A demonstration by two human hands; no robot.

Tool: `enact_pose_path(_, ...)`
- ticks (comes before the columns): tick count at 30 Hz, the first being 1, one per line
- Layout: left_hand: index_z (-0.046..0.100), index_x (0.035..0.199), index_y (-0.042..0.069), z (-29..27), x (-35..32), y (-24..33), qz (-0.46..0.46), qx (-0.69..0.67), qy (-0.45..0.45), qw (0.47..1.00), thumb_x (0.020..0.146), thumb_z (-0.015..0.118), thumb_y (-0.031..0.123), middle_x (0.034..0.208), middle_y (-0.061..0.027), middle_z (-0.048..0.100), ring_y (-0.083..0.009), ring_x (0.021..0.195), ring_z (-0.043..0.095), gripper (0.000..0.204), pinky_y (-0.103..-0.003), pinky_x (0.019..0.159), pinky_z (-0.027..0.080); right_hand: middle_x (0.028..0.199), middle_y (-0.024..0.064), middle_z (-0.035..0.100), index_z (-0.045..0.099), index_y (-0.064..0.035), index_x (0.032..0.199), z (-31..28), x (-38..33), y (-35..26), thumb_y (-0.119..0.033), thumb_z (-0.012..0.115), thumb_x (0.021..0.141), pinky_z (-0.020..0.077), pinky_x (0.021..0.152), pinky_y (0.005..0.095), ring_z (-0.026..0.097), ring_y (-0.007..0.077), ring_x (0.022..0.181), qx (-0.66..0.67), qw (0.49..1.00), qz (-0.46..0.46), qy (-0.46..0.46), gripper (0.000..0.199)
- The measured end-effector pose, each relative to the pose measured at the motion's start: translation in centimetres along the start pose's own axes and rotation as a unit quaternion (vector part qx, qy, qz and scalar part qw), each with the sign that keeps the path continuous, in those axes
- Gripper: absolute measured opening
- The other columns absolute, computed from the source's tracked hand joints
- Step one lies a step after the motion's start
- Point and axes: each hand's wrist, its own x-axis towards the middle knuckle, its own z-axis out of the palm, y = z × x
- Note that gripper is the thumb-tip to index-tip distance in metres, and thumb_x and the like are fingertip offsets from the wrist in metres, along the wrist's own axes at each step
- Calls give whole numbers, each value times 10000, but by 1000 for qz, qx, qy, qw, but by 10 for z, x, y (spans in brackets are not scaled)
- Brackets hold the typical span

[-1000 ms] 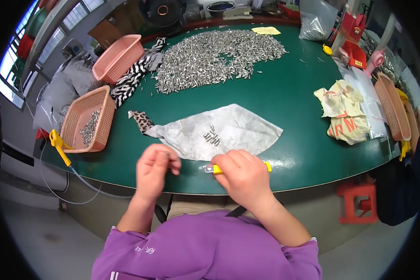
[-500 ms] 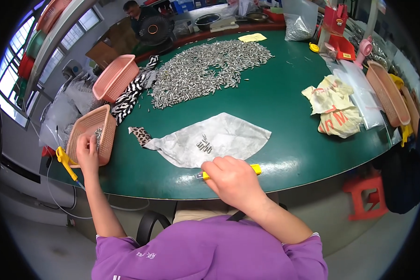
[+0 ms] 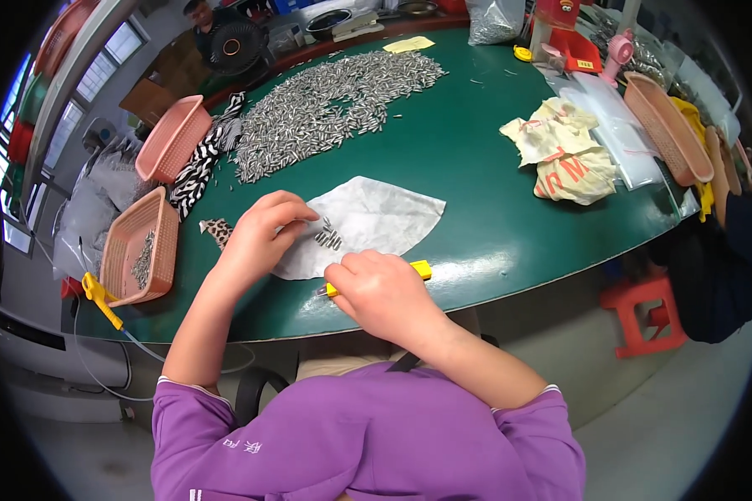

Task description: Inserting small metal pins into fabric strips and using a lighter to seal or heat-set them at a factory workbench.

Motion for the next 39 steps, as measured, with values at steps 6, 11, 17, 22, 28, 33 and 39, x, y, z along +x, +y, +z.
enact_pose_path(6,691,903,81,12,19,-13,56,38,-65,996,790,689,92,927,-86,628,-304,958,604,113,-403,829,501,717,28,548,611,-125,836,0,-2,-3,-134,714,759,493,604,372,602,234,694,2,1000,-8,-4,128)
enact_pose_path(11,644,871,50,14,21,-15,62,69,-66,994,803,675,86,909,-90,618,-306,940,597,83,-401,824,495,712,29,549,612,-121,841,2,-2,-2,-140,717,774,493,601,375,604,233,693,0,1000,-10,-3,126)
enact_pose_path(17,604,908,3,-11,-1,1,-48,-15,-9,999,851,641,38,933,-134,622,-313,885,623,76,-380,770,504,715,30,550,615,-117,846,0,-1,-2,-135,716,775,495,600,380,604,237,696,4,1000,-6,-5,124)
enact_pose_path(22,638,1080,28,-15,-43,16,-40,-111,89,989,882,594,-27,926,-108,614,-243,829,627,211,-318,735,501,718,26,551,621,-122,852,0,-1,-2,-122,715,763,495,598,376,602,235,695,-10,1000,-9,-10,130)
enact_pose_path(28,628,978,4,20,-89,23,-193,-493,129,839,898,660,-24,891,-53,683,-108,826,653,90,-242,743,529,719,25,545,647,-138,887,-4,1,-7,-113,729,710,488,590,363,599,226,691,2,1000,-11,-2,196)
enact_pose_path(33,619,1009,14,37,-96,28,-201,-558,123,796,892,696,8,960,-57,677,-106,867,648,140,-241,762,524,764,24,577,693,-146,1012,-12,9,-16,-167,759,708,483,598,363,597,226,715,7,1000,-5,26,312)
enact_pose_path(39,596,1044,-7,49,-94,31,-150,-641,131,742,910,643,-39,1017,-112,682,-167,933,669,146,-292,841,556,858,56,589,650,-110,1177,-12,12,-16,-147,676,831,492,659,373,599,249,773,15,1000,8,25,348)
